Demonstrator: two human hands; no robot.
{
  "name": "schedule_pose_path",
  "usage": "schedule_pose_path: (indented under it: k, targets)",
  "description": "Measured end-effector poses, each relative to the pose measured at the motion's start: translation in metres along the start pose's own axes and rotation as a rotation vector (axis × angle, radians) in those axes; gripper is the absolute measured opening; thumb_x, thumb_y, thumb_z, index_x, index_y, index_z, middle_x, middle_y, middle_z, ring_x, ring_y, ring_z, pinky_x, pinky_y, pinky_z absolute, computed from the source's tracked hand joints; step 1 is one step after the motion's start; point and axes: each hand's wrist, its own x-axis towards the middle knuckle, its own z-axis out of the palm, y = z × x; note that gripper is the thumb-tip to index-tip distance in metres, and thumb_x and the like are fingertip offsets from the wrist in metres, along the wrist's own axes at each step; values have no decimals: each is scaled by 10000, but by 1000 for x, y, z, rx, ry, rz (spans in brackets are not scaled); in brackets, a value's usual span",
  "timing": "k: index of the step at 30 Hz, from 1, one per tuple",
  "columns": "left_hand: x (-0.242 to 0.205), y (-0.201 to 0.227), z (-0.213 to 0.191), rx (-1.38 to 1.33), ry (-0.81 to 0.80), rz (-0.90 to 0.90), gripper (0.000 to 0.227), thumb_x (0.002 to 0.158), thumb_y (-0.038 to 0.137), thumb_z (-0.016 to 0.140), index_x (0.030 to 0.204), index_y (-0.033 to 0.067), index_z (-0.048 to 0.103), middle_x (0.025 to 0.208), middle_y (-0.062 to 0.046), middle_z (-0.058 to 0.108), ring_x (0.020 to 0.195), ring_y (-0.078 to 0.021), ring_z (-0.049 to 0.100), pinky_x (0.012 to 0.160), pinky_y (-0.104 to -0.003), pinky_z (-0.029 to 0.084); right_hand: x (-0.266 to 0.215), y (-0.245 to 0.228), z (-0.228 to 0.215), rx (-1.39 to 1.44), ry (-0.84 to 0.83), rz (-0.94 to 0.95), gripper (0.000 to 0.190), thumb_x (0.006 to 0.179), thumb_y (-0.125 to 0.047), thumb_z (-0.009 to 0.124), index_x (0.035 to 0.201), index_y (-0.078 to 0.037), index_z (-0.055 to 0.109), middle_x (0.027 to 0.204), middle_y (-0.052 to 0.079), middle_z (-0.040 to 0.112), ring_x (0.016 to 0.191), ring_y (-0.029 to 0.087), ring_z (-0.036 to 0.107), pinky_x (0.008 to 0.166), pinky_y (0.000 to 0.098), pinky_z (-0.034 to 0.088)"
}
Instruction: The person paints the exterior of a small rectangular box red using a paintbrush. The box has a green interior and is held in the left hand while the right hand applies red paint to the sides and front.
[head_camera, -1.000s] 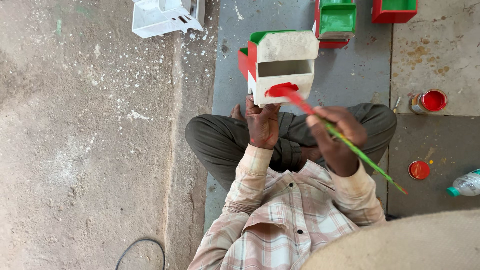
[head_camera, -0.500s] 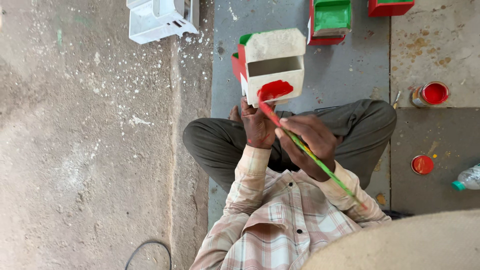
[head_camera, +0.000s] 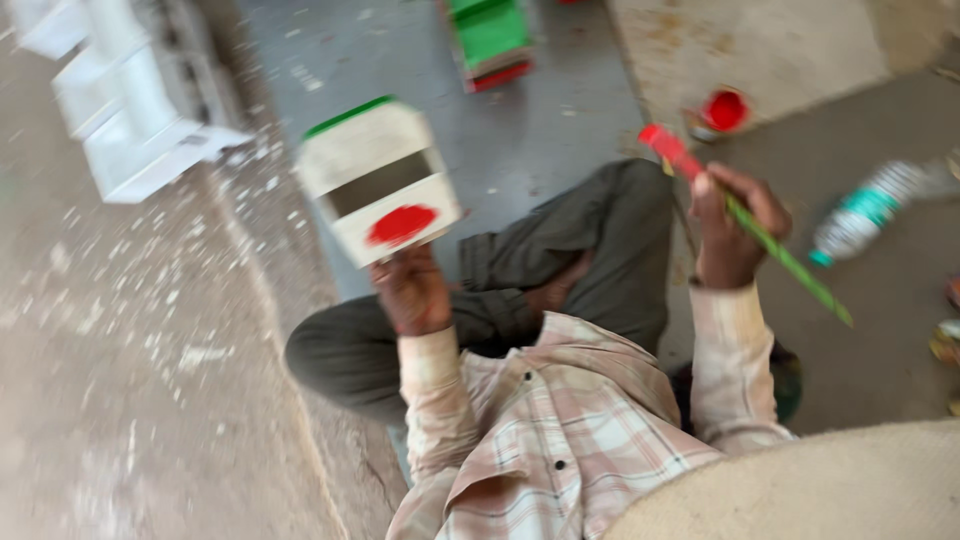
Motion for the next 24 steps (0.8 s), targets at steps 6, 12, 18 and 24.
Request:
schedule_pose_path:
  k: [6,12,18,24]
  targets:
    - [3,9,26,95,20,1,449,941,-80,723,1353,10,567,1282,-127,687,1189,-249,682,1129,-406,552,52,118,-26,28,191,206,180,978,-92,786,1073,58,758,854,54,722,690,82,650,611,225,555]
    - [9,9,30,111,21,-3,498,931,-64,729,1385,16,543,1317,-123,674,1216,-246,670,1141,-399,543,73,218,-43,-255,192,34,168,965,-104,795,1062,34,794,880,50,745,743,90,676,662,246,563]
    - [6,11,31,116,52,-27,518,938,-70,714,1414,19,528,1329,-122,666,1232,-241,664,1157,-393,535,79,260,-36,-93,198,374,229,912,-178,814,1014,25,783,763,5,704,591,60,622,544,226,529]
    - [8,8,29,136,64,-29,493,961,-64,705,1414,25,533,1334,-121,661,1244,-239,659,1155,-389,538,85,273,-25,-77,157,395,223,916,-169,809,1024,24,786,734,14,700,577,65,612,529,229,502]
